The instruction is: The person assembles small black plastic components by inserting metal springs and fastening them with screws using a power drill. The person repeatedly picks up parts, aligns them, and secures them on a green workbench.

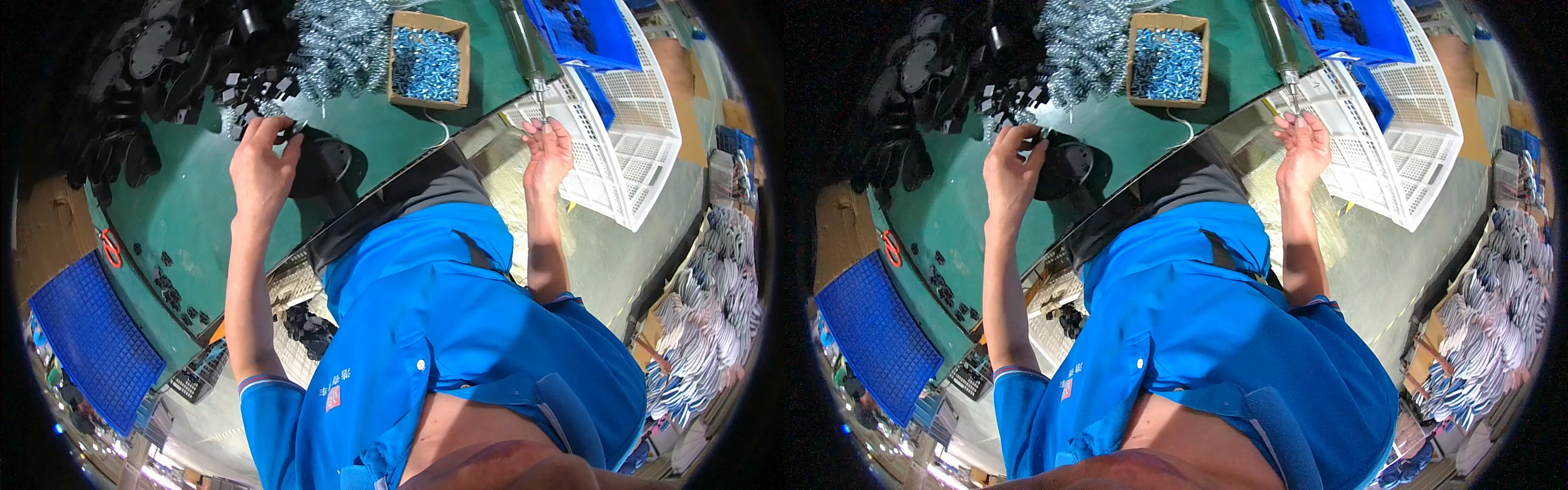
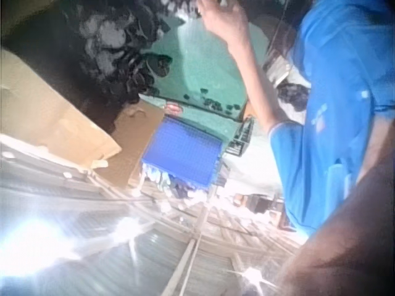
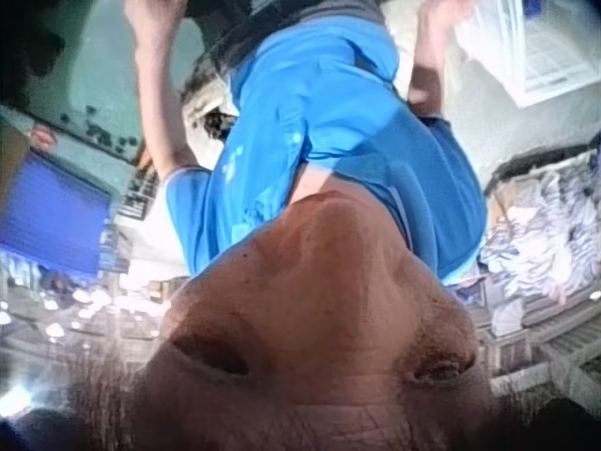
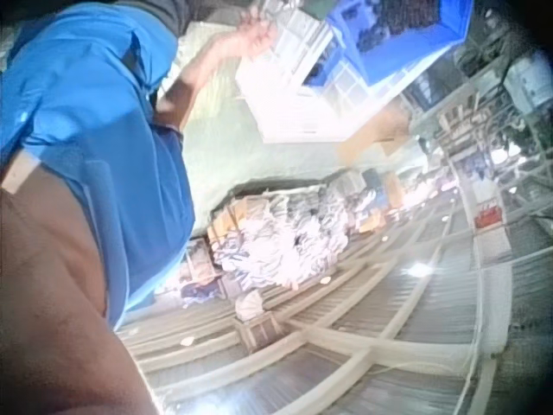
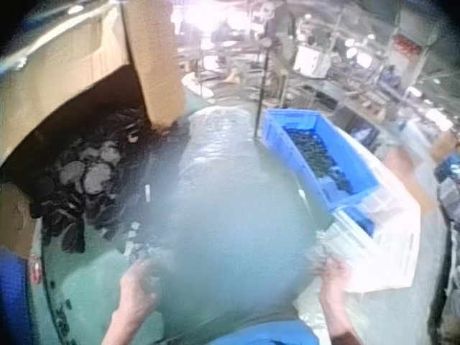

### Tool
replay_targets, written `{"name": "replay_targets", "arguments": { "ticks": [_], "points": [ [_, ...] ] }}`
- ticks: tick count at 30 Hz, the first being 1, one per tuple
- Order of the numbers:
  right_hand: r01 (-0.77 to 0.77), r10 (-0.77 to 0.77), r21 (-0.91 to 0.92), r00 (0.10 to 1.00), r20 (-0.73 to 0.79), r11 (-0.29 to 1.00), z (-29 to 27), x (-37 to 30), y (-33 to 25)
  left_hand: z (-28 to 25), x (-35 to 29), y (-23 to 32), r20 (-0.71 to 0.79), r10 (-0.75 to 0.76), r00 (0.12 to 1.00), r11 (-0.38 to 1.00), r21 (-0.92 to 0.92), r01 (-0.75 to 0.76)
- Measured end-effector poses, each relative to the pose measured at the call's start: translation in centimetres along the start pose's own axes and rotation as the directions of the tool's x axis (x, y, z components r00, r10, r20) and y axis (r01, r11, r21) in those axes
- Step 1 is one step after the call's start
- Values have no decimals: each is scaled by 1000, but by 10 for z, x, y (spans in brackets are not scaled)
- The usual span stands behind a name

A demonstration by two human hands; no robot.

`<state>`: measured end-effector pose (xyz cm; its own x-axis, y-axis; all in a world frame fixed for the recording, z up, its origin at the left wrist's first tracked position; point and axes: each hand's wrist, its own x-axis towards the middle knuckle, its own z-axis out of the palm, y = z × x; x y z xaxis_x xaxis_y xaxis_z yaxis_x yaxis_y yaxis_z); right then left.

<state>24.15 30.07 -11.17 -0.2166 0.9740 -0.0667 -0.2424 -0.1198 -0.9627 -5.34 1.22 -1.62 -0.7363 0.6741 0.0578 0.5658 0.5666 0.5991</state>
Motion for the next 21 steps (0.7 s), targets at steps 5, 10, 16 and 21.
{"name": "replay_targets", "arguments": {
  "ticks": [5,10,16,21],
  "points": [
    [101,-93,-230,995,48,968,-15,5,1,-9,5,3,-44,-54,998,997,-57,52],
    [76,-44,-342,994,101,937,-16,14,-5,-18,27,-19,-81,-68,994,990,119,77],
    [269,-252,-480,962,102,835,0,21,-52,13,63,-20,-40,62,997,938,345,-45],
    [293,-194,-381,941,276,877,48,-5,-72,20,74,-22,-40,77,996,927,371,-56]
  ]
}}
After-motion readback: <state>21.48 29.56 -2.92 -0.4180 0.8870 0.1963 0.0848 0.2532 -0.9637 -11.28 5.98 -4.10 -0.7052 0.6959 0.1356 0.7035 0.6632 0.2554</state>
